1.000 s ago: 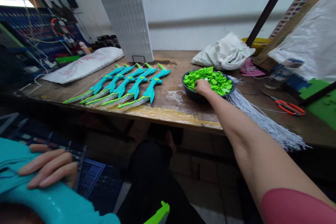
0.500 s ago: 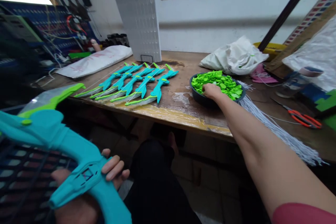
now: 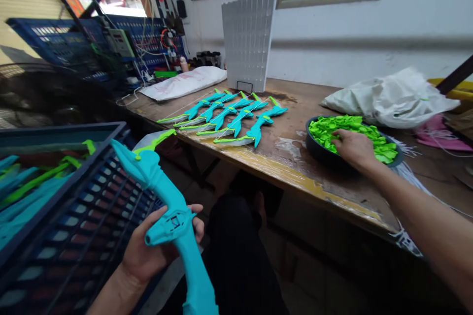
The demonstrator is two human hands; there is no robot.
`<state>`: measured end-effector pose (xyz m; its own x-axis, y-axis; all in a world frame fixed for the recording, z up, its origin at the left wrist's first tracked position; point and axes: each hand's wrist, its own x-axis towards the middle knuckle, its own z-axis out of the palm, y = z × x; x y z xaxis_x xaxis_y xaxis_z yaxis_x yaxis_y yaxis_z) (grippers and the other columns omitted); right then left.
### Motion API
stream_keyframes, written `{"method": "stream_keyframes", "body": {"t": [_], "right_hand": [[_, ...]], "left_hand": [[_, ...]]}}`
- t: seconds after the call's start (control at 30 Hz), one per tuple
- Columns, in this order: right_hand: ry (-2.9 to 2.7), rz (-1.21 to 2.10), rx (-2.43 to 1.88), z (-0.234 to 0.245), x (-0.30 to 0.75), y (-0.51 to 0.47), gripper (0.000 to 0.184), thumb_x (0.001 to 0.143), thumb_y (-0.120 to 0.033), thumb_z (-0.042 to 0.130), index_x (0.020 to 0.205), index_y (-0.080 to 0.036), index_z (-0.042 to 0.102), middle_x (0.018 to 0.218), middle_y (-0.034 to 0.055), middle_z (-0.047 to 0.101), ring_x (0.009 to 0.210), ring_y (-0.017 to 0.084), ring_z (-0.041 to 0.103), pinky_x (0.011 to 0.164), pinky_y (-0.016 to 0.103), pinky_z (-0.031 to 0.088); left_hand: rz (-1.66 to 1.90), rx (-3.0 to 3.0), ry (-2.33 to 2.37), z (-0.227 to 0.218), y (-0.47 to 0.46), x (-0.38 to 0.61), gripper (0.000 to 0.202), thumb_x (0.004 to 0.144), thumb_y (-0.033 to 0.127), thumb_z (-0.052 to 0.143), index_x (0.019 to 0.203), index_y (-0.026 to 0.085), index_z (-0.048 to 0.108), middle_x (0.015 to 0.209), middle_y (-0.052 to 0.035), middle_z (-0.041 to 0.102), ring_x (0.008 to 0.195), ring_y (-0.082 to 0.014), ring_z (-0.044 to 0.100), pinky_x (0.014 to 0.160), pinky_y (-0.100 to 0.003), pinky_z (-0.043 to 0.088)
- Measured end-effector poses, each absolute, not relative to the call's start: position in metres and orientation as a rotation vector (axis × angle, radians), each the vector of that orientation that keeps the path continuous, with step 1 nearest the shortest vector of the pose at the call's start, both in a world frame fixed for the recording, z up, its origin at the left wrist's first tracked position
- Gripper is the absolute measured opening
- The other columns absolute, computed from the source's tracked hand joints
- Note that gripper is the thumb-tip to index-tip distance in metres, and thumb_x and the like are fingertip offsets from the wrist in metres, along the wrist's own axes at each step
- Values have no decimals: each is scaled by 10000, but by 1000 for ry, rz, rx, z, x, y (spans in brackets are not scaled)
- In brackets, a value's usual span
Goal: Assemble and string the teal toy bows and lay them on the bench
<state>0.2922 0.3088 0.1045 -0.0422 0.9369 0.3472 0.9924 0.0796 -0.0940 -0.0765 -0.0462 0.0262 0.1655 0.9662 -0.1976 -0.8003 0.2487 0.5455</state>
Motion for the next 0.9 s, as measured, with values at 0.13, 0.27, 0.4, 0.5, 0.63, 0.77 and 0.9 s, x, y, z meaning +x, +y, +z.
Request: {"method": "stream_keyframes", "body": {"t": [0.13, 0.27, 0.4, 0.5, 0.63, 0.77, 0.9], "right_hand": [[-2156, 253, -1686, 110, 253, 256, 136, 906, -198, 673, 1003, -154, 759, 909, 118, 763, 772, 194, 679, 720, 295, 490], [-2094, 985, -1193, 110, 204, 169, 252, 884, -405, 695, 983, -174, 711, 882, 69, 744, 726, 159, 670, 682, 261, 543], [-1801, 1608, -776, 95, 163, 85, 256, 778, -420, 798, 893, -206, 716, 761, 9, 704, 629, 137, 634, 607, 258, 536], [-1760, 1624, -749, 72, 147, 48, 158, 810, -366, 777, 872, -226, 741, 828, 7, 729, 739, 152, 660, 693, 278, 546], [-1789, 1491, -844, 42, 142, 28, 97, 841, -339, 746, 852, -242, 750, 837, -5, 736, 792, 167, 660, 755, 301, 527], [-1722, 1422, -884, 32, 141, 16, 97, 845, -335, 730, 832, -239, 724, 798, -9, 708, 749, 166, 640, 697, 292, 511], [-1762, 1286, -873, 33, 138, 5, 85, 876, -299, 694, 810, -247, 707, 779, -10, 682, 733, 166, 625, 690, 302, 498]], "left_hand": [[1324, 414, 509, 29, -36, -84, 589, 933, 446, 558, 1358, 44, 627, 1181, -235, 729, 1108, -351, 686, 1011, -473, 463], [1380, 559, 505, 30, -31, -70, 614, 847, 326, 651, 1413, 96, 586, 1288, -225, 697, 1254, -394, 619, 1117, -542, 379], [1431, 680, 617, 22, -42, -46, 661, 847, 202, 682, 1486, 209, 514, 1417, -152, 634, 1362, -372, 536, 1163, -529, 356], [1434, 680, 694, 14, -53, -34, 652, 861, 175, 695, 1479, 272, 510, 1491, -108, 578, 1416, -348, 483, 1195, -501, 338], [1465, 673, 704, 6, -63, -30, 601, 861, 214, 701, 1438, 275, 544, 1554, -97, 513, 1447, -345, 443, 1212, -501, 328], [1469, 672, 719, 3, -66, -28, 586, 870, 223, 680, 1439, 275, 551, 1557, -100, 509, 1448, -361, 439, 1211, -534, 327], [1459, 723, 715, 0, -65, -24, 614, 870, 232, 687, 1464, 269, 535, 1577, -103, 483, 1468, -369, 407, 1224, -543, 300]]}}
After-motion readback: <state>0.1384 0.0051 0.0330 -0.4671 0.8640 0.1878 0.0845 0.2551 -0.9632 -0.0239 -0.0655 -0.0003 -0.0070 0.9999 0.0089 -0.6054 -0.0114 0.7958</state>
